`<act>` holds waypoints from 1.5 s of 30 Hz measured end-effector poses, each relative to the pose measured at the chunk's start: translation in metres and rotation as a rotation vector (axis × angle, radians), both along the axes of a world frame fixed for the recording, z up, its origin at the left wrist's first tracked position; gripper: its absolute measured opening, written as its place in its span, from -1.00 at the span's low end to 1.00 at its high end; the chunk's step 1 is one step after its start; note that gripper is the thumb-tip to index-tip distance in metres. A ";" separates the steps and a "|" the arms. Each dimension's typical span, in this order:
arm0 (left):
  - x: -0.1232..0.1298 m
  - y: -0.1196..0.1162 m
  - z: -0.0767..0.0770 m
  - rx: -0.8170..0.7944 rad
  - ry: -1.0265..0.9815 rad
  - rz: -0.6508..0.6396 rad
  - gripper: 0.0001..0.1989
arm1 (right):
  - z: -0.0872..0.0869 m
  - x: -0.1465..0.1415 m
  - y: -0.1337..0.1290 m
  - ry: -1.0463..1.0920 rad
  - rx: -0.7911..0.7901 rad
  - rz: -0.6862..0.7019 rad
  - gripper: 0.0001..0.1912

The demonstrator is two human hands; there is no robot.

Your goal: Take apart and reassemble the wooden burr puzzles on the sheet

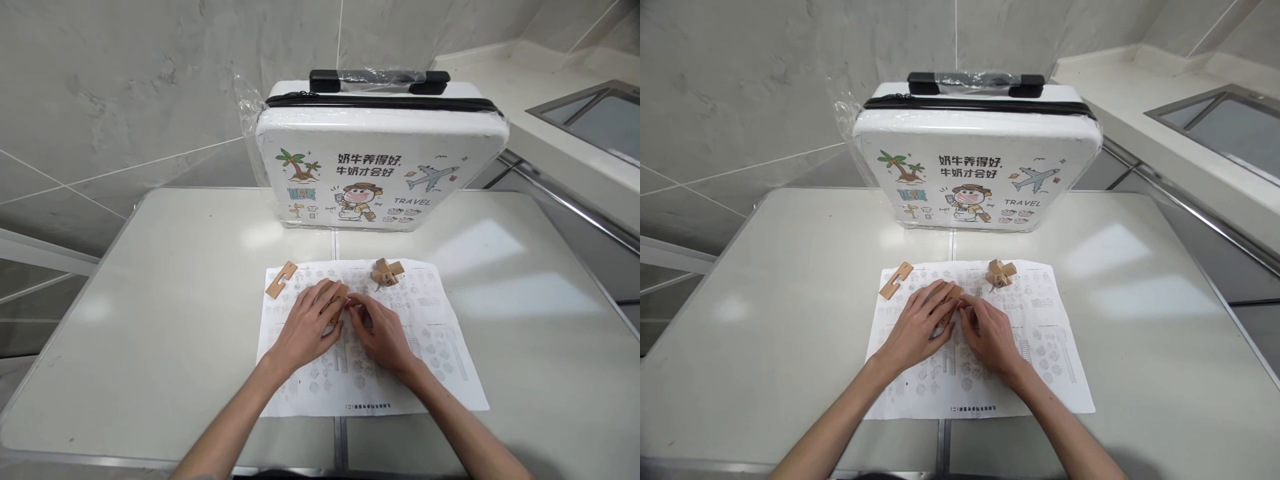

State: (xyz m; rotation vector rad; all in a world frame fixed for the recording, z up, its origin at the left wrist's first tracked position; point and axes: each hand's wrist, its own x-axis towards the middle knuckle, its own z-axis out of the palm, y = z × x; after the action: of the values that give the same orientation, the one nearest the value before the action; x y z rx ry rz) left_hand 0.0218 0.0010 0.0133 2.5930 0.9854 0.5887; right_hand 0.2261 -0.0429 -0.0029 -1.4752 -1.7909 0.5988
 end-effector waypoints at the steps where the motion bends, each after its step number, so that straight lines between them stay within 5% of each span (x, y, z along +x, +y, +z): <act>1: 0.000 0.000 -0.001 0.007 0.008 0.007 -0.47 | 0.000 0.000 0.000 0.000 -0.001 0.004 -0.75; 25: -0.020 0.016 -0.017 0.129 -0.014 0.327 -0.33 | -0.001 0.001 0.001 0.068 -0.063 -0.002 -0.76; 37: -0.012 0.008 -0.008 0.124 -0.149 0.142 -0.61 | -0.003 0.008 0.004 0.544 -0.135 -0.276 -0.72; 45: -0.011 0.007 -0.007 0.112 -0.144 0.129 -0.68 | 0.004 0.014 0.011 0.711 -0.267 -0.300 -0.51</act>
State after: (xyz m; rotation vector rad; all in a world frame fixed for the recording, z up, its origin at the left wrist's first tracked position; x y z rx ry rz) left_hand 0.0112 0.0078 0.0063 2.5521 1.1071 0.8745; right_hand 0.2406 -0.0320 0.0011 -1.4164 -0.9513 1.0698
